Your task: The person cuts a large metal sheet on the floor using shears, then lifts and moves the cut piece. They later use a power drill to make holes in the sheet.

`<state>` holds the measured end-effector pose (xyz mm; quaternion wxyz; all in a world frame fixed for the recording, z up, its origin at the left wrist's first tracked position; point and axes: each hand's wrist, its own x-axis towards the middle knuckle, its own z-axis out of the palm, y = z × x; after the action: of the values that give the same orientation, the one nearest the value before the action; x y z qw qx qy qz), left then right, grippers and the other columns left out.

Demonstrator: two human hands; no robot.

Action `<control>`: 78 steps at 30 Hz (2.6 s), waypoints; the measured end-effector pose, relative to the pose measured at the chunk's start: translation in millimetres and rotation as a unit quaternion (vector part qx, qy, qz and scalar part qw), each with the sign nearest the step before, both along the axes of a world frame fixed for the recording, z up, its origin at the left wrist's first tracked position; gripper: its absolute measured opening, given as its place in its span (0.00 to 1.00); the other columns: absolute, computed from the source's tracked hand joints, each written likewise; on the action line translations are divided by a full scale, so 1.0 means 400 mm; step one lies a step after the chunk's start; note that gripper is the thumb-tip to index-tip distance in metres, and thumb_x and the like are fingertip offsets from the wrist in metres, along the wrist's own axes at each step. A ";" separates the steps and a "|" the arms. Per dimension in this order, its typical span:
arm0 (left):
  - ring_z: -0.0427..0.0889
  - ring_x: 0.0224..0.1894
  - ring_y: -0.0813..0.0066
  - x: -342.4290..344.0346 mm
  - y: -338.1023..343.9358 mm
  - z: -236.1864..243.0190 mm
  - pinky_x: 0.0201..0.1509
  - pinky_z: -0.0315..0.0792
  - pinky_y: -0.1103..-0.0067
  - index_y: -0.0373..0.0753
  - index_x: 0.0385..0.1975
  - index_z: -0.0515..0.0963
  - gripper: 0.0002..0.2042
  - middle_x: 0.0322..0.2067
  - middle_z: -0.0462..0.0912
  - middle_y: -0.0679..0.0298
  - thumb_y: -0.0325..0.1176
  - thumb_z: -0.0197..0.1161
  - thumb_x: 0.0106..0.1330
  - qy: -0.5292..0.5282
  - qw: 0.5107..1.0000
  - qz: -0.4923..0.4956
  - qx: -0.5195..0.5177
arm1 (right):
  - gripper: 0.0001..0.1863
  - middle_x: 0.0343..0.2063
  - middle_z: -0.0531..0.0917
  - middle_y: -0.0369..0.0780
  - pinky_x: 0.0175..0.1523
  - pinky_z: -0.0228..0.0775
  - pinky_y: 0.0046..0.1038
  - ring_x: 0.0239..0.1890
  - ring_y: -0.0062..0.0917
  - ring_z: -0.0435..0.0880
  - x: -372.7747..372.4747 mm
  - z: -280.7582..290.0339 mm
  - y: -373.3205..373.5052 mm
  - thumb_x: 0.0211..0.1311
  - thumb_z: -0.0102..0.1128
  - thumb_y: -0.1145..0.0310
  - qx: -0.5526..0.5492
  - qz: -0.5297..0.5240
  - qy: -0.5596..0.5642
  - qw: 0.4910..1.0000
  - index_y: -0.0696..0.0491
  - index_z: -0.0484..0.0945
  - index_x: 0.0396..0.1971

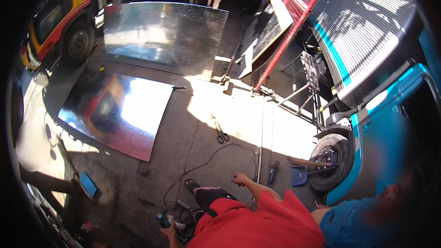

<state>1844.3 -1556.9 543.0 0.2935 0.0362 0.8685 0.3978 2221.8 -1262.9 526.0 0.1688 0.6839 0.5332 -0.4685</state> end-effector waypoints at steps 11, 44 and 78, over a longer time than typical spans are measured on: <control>0.84 0.40 0.63 -0.235 0.544 -0.053 0.47 0.76 0.69 0.33 0.47 0.78 0.30 0.40 0.84 0.56 0.44 0.72 0.43 0.024 0.926 -0.376 -0.016 | 0.21 0.34 0.85 0.45 0.36 0.77 0.38 0.31 0.35 0.85 -0.072 -0.118 -0.098 0.59 0.58 0.56 -0.015 -0.069 0.031 0.997 0.59 0.80 0.43; 0.84 0.38 0.60 -0.581 0.779 -1.571 0.43 0.76 0.67 0.34 0.43 0.80 0.23 0.36 0.84 0.54 0.41 0.72 0.49 0.062 0.862 -0.494 -0.097 | 0.24 0.39 0.83 0.49 0.49 0.73 0.38 0.42 0.40 0.83 -1.282 -1.529 -0.027 0.65 0.56 0.54 0.219 -0.327 0.230 0.890 0.58 0.75 0.52; 0.74 0.55 0.46 -0.607 0.833 -1.623 0.57 0.68 0.61 0.36 0.55 0.75 0.30 0.51 0.77 0.44 0.53 0.62 0.59 0.035 0.773 -0.632 0.032 | 0.34 0.44 0.81 0.52 0.48 0.73 0.44 0.45 0.44 0.82 -1.110 -1.475 0.047 0.56 0.62 0.49 0.303 -0.107 0.062 0.945 0.53 0.68 0.58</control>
<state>1601.3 -1223.6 -106.1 0.4469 0.6004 0.6463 0.1486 1777.9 -1244.1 -64.2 -0.1309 0.7253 0.5830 -0.3420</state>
